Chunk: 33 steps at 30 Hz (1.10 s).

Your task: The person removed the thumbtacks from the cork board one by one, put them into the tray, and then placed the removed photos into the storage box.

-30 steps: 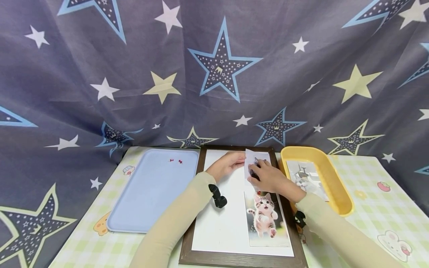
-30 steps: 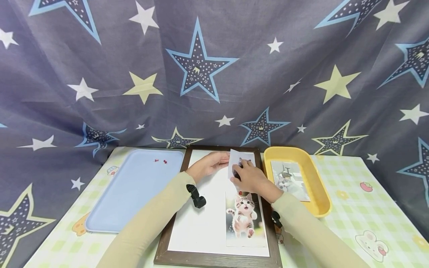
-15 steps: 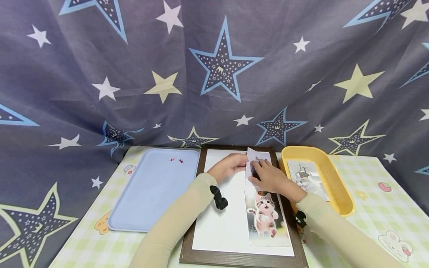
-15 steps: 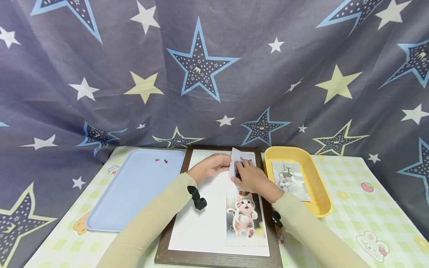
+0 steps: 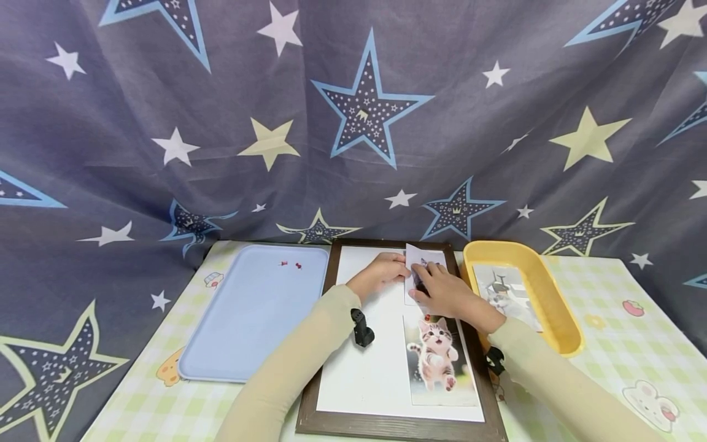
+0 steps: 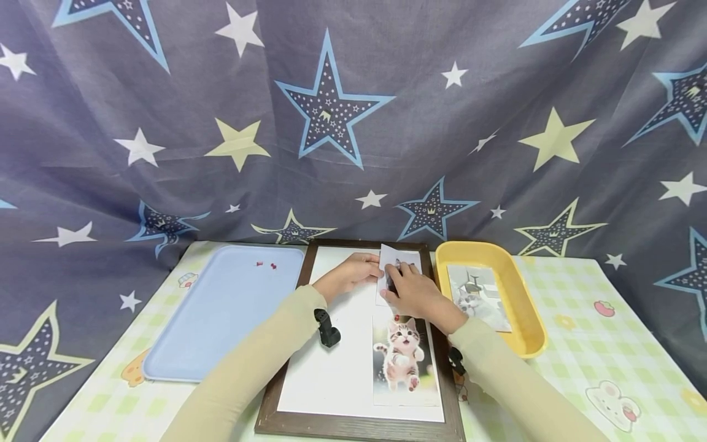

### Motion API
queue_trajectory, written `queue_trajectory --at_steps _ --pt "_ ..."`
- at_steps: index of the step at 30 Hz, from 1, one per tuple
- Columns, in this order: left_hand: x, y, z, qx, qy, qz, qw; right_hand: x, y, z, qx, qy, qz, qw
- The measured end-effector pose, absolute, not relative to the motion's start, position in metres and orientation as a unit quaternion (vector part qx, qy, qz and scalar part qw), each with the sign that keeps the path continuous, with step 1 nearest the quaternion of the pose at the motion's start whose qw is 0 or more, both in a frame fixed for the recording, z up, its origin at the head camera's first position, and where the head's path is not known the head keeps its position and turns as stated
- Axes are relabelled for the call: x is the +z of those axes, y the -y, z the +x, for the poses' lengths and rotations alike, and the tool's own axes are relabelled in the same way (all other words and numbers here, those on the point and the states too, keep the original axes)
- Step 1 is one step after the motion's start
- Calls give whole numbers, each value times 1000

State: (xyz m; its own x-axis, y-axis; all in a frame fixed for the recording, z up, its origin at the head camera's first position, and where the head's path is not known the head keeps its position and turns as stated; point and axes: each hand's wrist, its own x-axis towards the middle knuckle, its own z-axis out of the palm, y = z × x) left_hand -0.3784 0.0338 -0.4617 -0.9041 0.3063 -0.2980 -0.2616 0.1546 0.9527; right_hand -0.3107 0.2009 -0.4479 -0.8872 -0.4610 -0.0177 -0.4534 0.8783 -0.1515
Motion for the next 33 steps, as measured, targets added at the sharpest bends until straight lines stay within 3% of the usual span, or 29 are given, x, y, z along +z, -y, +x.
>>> queue_trajectory --at_steps 13,23,33 --pt "-455 -37 -381 615 -765 23 188 -438 -199 -310 -28 -967 -255 -7" --pt "-456 -38 -379 619 -761 16 192 -427 -196 -317 -53 -967 -242 54" --pt "-461 -34 -376 625 -754 26 199 -391 -214 -316 -94 -966 -240 30"
